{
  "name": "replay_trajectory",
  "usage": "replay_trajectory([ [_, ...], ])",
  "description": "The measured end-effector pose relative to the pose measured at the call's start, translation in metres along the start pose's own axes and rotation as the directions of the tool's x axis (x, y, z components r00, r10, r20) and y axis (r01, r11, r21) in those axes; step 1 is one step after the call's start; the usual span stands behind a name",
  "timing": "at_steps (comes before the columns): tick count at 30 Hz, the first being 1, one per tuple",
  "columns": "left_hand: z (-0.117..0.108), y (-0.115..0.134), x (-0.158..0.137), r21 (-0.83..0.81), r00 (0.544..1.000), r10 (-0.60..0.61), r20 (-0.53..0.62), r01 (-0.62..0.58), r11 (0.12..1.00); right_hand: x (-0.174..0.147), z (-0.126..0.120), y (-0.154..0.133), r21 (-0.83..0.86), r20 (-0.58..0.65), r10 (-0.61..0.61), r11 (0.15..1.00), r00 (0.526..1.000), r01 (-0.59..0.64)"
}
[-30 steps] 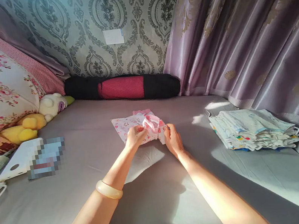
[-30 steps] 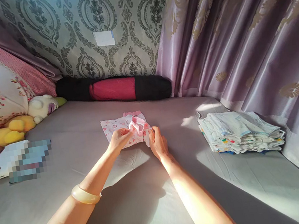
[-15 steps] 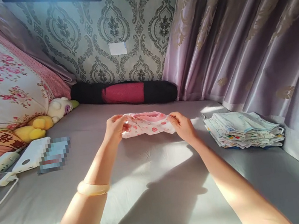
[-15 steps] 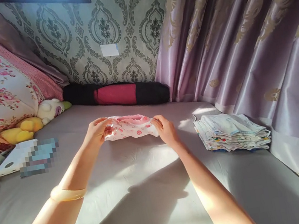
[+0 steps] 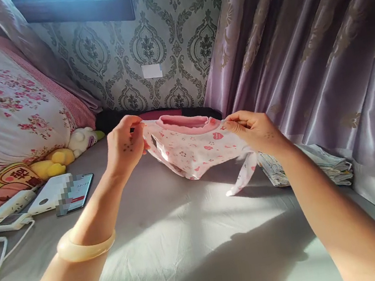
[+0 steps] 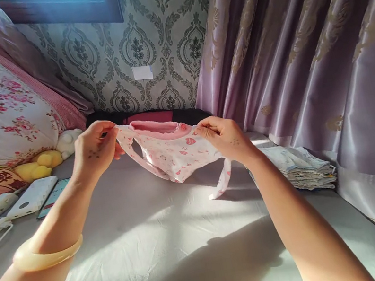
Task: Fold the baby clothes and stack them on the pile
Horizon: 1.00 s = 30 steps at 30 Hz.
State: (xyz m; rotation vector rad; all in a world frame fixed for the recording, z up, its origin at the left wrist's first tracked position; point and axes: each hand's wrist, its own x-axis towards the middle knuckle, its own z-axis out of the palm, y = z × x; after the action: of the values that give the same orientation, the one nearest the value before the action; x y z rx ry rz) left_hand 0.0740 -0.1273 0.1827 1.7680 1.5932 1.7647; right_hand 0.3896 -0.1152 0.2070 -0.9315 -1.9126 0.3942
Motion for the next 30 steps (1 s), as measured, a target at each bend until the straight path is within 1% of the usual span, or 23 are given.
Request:
replay_trajectory([
  [3,-0.021,0.021,0.001,0.143,0.987,0.157,-0.026,-0.151,0.978,0.004,-0.020,-0.023,-0.002,0.011,-0.018,1.000,1.000,0.018],
  [5,-0.033,0.033,0.005,0.171,0.970,0.238,-0.040,-0.228,0.958,0.006,-0.033,-0.035,0.005,0.002,-0.010,1.000,1.000,0.010],
  [7,-0.042,0.039,0.012,0.137,0.959,0.281,-0.033,-0.274,0.952,0.009,-0.042,-0.041,-0.002,-0.004,0.018,1.000,1.000,-0.018],
  [10,-0.043,0.036,0.025,0.066,0.960,0.273,0.053,-0.276,0.959,0.015,-0.042,-0.034,0.014,0.040,0.070,0.997,0.997,-0.070],
  [12,-0.036,0.024,0.032,0.073,0.963,0.239,0.122,-0.249,0.966,0.020,-0.034,-0.021,0.078,0.104,0.094,0.992,0.990,-0.102],
  [14,-0.025,0.005,0.036,0.101,0.956,0.215,0.198,-0.238,0.966,0.022,-0.022,-0.004,0.126,0.177,0.106,0.984,0.979,-0.129],
  [17,-0.009,-0.025,0.037,0.179,0.929,0.160,0.334,-0.229,0.957,0.020,-0.006,0.021,0.087,0.257,0.162,0.978,0.953,-0.190],
  [20,0.003,-0.049,0.034,0.266,0.874,0.107,0.473,-0.257,0.929,0.016,0.004,0.043,-0.014,0.308,0.242,0.968,0.920,-0.250],
  [24,0.017,-0.074,0.033,0.284,0.784,0.081,0.615,-0.316,0.905,0.009,0.017,0.071,-0.124,0.304,0.291,0.956,0.907,-0.266],
  [28,0.027,-0.095,0.034,0.261,0.707,0.031,0.706,-0.301,0.917,0.002,0.032,0.092,-0.176,0.300,0.324,0.943,0.897,-0.282],
  [29,0.029,-0.098,0.034,0.264,0.698,0.024,0.716,-0.302,0.916,0.000,0.035,0.096,-0.203,0.288,0.331,0.938,0.898,-0.281],
  [30,0.030,-0.099,0.036,0.271,0.699,0.022,0.715,-0.306,0.913,0.000,0.037,0.098,-0.238,0.269,0.336,0.931,0.903,-0.275],
])
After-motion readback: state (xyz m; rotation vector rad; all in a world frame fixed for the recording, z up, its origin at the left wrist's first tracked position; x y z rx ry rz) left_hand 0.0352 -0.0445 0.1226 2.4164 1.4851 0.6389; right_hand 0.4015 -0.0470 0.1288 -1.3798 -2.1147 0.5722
